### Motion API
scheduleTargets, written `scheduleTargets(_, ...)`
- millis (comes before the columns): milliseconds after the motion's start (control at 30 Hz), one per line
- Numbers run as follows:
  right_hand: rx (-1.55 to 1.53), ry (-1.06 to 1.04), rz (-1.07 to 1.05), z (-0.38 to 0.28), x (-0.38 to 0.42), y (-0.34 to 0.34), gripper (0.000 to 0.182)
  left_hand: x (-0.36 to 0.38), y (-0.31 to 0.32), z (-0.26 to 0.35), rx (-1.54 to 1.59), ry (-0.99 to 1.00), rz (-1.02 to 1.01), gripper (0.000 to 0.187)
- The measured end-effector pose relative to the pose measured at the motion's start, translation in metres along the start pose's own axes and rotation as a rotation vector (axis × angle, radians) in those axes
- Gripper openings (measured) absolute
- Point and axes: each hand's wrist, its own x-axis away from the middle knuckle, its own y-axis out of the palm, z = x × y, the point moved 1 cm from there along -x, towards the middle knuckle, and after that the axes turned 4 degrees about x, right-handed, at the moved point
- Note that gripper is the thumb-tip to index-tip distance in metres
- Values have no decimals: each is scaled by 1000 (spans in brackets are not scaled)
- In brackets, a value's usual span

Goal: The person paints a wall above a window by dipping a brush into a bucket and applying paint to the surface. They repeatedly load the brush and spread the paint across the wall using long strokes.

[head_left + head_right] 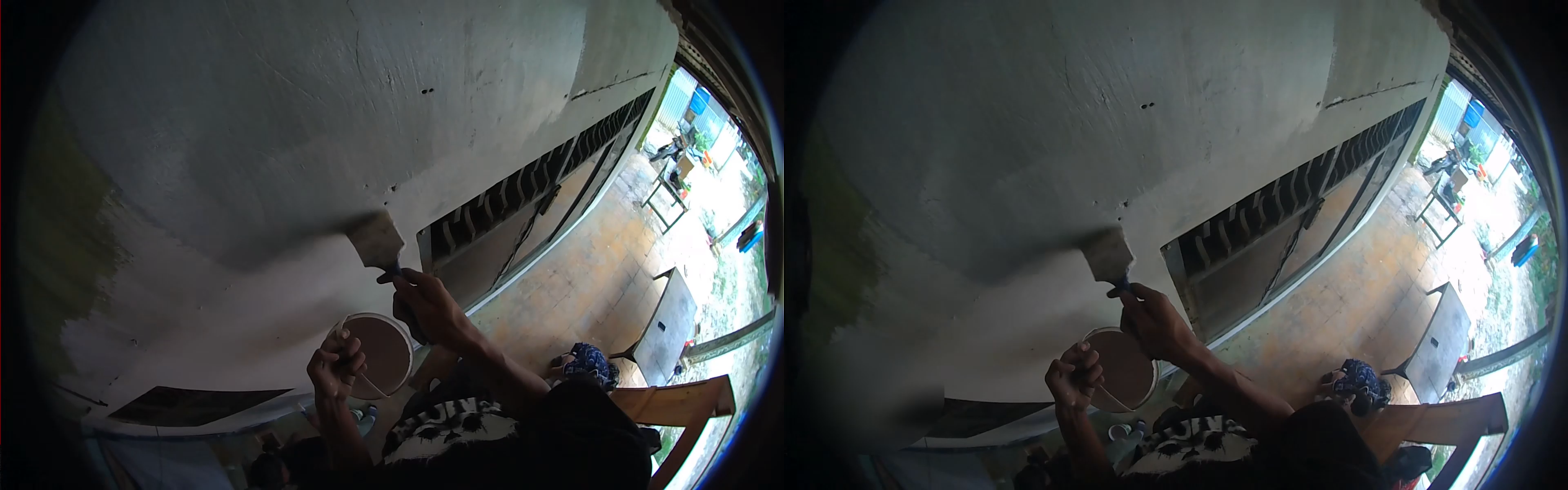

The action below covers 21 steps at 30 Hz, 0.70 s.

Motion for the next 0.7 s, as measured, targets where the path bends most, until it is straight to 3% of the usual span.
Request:
scheduleTargets(33,-30,-169,-8,-6,5,2,30,0,2,-1,0,-3,34,34)
scheduleTargets(167,106,-381,105,26,-17,10,24,1,0,-3,-10,-6,58,34)
scheduleTargets(300,662,-401,375,187,-59,-2,13,-1,-3,-5,-6,26,12,35)
scheduleTargets(433,562,-186,370,286,-23,-41,15,-9,1,-13,-51,-35,0,35)
scheduleTargets(500,629,-224,417,318,-4,-75,17,-14,2,-21,-77,-63,16,36)
scheduleTargets(567,428,278,355,301,17,-107,22,-22,5,-29,-107,-115,-6,35)
scheduleTargets(700,478,239,372,236,58,-144,24,-38,12,-39,-84,-190,-1,33)
